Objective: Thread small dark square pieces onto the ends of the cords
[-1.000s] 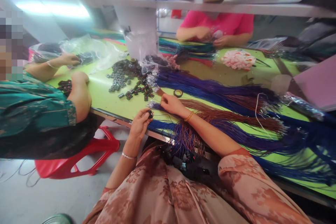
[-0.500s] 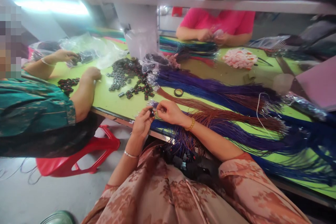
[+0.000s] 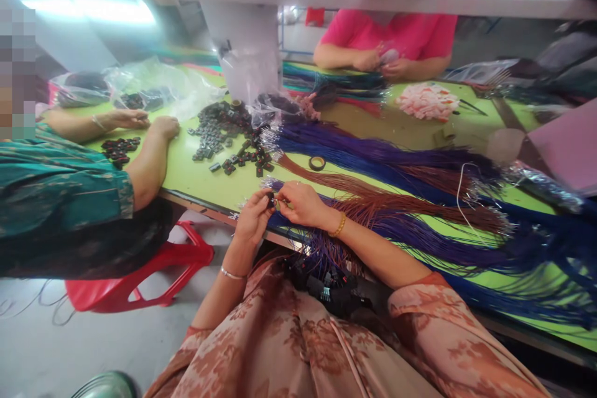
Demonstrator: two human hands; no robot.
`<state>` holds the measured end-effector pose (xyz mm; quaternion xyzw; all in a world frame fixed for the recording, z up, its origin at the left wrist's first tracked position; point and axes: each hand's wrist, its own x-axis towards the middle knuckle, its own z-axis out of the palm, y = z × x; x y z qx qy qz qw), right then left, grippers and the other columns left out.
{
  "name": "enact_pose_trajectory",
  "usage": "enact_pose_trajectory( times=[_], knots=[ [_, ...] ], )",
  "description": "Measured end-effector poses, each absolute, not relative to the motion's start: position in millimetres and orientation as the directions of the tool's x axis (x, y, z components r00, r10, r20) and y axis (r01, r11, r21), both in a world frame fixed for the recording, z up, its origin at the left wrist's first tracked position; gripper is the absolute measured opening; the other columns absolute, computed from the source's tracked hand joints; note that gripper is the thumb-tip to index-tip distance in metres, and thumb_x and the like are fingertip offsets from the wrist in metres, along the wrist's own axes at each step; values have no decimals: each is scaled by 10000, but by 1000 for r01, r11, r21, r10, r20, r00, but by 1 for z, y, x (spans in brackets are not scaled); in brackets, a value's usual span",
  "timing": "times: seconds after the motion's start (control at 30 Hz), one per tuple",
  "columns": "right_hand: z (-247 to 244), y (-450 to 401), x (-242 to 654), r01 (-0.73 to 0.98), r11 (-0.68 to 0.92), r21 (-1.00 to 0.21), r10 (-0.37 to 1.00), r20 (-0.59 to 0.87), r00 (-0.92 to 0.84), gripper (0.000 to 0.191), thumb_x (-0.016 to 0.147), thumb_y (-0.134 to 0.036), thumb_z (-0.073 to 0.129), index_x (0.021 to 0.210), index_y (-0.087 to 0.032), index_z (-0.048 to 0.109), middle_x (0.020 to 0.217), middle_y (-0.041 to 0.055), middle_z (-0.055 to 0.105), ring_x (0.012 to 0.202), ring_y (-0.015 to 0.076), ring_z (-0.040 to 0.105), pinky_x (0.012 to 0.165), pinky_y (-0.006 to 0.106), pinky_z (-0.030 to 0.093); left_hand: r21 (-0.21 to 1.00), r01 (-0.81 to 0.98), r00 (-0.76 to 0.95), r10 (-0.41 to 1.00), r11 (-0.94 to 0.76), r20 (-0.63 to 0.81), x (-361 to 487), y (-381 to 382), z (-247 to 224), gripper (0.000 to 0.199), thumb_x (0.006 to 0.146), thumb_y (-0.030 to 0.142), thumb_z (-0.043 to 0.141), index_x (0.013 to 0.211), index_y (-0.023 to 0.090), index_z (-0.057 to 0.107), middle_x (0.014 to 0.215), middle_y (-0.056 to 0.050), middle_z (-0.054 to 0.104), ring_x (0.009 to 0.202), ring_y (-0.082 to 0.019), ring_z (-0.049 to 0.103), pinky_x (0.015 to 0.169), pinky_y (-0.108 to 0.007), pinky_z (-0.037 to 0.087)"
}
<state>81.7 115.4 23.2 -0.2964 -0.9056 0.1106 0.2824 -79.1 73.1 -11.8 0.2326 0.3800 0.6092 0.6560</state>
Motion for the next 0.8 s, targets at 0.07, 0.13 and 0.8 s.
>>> enact_pose_trajectory(
  times=[0.07, 0.13, 0.8],
  knots=[
    [22, 115, 81, 482, 817, -315, 576, 465, -672, 87, 835, -187, 499, 806, -151, 572, 752, 74, 582, 712, 185, 474, 648, 291, 342, 771, -620, -37, 976, 147, -215, -79, 73, -12, 217, 723, 175, 722, 937, 160, 694, 867, -34, 652, 744, -107, 590, 669, -218, 472],
    [21, 115, 82, 485, 826, -286, 562, 473, -678, 103, 849, -191, 485, 810, -150, 572, 753, 78, 577, 717, 188, 472, 645, 293, 341, 769, -622, -43, 975, 146, -220, -78, 73, -11, 218, 716, 175, 729, 930, 155, 696, 851, -29, 644, 733, -101, 585, 656, -210, 467],
    [18, 117, 82, 452, 847, -280, 532, 429, -730, 109, 863, -184, 485, 825, -145, 579, 785, 80, 594, 733, 182, 491, 669, 292, 375, 785, -600, -97, 960, 153, -261, -74, 75, -19, 257, 621, 203, 819, 826, 152, 673, 736, 5, 649, 618, -64, 567, 569, -175, 455]
  ],
)
